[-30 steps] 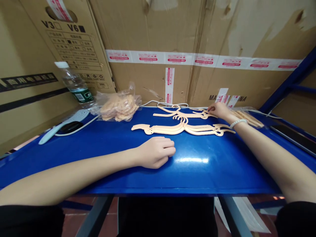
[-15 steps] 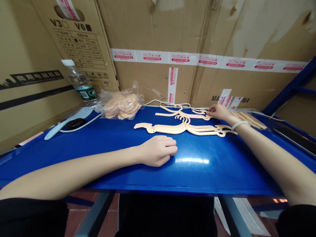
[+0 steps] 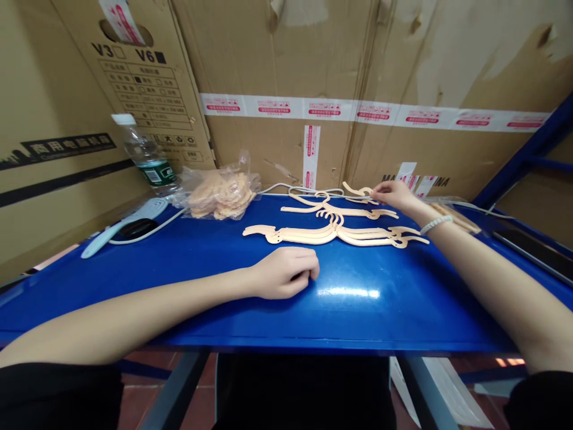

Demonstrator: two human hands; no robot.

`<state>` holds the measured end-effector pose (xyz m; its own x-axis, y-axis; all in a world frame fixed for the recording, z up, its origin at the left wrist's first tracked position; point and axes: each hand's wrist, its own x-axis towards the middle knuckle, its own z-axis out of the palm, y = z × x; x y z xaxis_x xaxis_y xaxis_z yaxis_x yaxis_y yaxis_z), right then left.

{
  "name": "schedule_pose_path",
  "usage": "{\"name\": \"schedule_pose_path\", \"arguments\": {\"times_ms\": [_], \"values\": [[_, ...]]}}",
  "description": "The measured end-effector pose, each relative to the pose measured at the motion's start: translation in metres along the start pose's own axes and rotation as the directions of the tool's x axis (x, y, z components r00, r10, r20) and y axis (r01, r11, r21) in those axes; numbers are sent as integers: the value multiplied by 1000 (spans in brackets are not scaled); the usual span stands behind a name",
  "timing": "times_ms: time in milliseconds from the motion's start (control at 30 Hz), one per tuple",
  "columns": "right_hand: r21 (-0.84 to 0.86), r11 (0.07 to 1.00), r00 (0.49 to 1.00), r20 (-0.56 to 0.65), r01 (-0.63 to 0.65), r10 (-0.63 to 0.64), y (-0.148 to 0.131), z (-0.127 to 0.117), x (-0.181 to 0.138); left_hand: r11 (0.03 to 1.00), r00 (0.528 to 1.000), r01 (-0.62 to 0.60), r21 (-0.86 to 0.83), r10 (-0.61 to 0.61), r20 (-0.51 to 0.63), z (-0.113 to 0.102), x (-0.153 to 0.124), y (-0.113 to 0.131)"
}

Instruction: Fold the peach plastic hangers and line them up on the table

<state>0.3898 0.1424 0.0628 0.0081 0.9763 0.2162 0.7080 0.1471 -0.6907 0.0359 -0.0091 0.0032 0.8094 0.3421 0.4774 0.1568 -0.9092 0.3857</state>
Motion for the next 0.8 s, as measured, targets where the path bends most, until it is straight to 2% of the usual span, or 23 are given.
{"name": "schedule_pose_path", "arguments": {"times_ms": [67,100,167,233,267,333,467,533,600,667,733,767,800], "values": [[242,969,997,72,-47,30,-18,8,-14,955,984,162,-248,-177,-38,-1,2,-1],[365,928,990,141,-79,29,-29,14,-24,893,959,244,-379,-281,-46,-1,4,-1],[566,805,952,307,-178,-5,-52,29,-47,709,876,360,-606,-481,-41,-1,7,-3],[674,680,896,441,-289,-55,-74,47,-73,541,785,392,-744,-618,-36,0,9,-2],[692,642,865,494,-330,-88,-84,56,-87,495,756,382,-780,-653,-44,1,10,-1],[713,605,836,532,-354,-137,-99,73,-112,487,747,335,-807,-659,-87,2,10,3],[711,619,833,530,-333,-160,-112,94,-149,646,791,233,-727,-561,-244,5,9,12],[682,665,812,551,-305,-194,-115,94,-156,664,792,207,-719,-545,-275,5,9,14],[634,755,806,528,-167,-266,-114,89,-150,619,774,197,-760,-574,-267,5,10,14],[515,849,838,408,117,-363,-109,79,-131,550,730,203,-810,-636,-249,3,11,12],[220,878,852,230,426,-471,-96,69,-102,488,677,210,-847,-697,-234,-1,12,10],[20,852,832,206,523,-515,-87,64,-87,463,656,213,-860,-720,-225,-3,13,10],[-173,805,821,201,567,-535,-77,60,-72,443,642,214,-870,-736,-217,-5,13,9]]}}
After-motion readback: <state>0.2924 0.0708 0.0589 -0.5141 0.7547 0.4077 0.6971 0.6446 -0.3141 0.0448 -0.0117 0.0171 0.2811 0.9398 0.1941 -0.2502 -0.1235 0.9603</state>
